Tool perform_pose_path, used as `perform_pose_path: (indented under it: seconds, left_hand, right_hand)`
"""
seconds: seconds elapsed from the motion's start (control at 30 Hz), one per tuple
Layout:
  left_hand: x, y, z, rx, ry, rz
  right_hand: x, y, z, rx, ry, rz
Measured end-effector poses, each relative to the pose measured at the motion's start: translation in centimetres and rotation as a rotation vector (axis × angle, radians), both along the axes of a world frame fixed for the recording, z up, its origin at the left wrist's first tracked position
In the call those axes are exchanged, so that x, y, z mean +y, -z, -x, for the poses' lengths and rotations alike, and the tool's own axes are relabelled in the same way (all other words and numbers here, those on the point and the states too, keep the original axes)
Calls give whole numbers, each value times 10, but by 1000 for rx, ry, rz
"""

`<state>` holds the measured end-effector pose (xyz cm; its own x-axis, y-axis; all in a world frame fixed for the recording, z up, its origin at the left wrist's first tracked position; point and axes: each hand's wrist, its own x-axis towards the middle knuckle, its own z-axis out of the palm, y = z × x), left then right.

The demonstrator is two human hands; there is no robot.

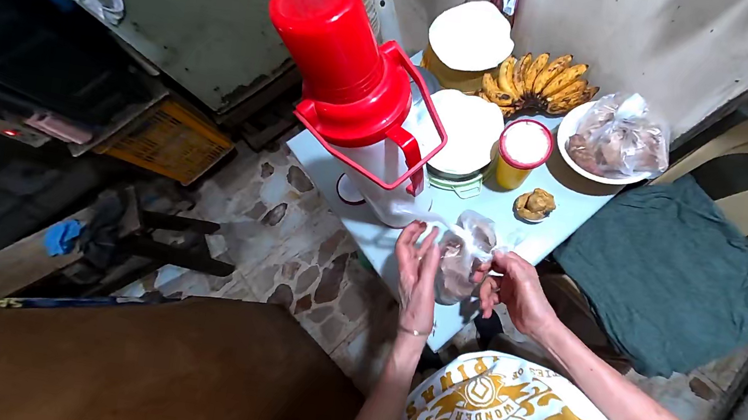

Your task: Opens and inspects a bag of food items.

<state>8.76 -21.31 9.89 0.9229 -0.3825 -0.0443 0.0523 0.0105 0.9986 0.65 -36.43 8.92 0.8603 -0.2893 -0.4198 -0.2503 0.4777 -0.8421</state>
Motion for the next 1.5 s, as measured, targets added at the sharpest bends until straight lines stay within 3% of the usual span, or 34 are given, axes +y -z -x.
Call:
perform_pose_path:
  seconds: [0.07, 0.17, 0.23, 0.37, 0.47, 0.67, 0.8, 1.0, 1.13, 1.23, 1.4, 1.5]
  left_hand:
    - [1, 7, 14, -200, -67, -160]
    - [-7, 23, 28, -397, 55, -452]
    - [-9, 35, 19, -612, 125, -535]
    - [-2, 55, -2, -709, 162, -512]
    - [3, 81, 2, -685, 242, -571]
    - [-2, 89, 2, -633, 212, -590]
    - [-3, 91, -1, -621, 207, -596]
    - [-2, 57, -8, -477, 240, -529]
    - [5, 34, -9, -575, 249, -456]
    - [20, 23, -21, -569, 102, -422]
    - [55, 35, -32, -354, -109, -287]
    - [49, 31, -29, -493, -11, -429]
  right_hand:
    - [1, -2, 1, -157, 10, 303]
    - [-4, 8, 6, -485, -192, 1045]
    - [-12, 8, 8, -598, -308, 1271]
    - [-35, 1, -5, -387, -199, 1163]
    - [-42, 17, -27, -197, -399, 1096]
    - [-39, 55, -28, -159, -259, 983]
    - [-42, 50, -30, -124, -278, 963]
    - [-44, 13, -26, -268, -420, 982]
    - [-40, 17, -24, -350, -425, 1132]
    - [-42, 20, -17, -362, -279, 1264]
    - [-60, 24, -8, -222, -81, 1047]
    - [-49, 22, -8, -178, -119, 1043]
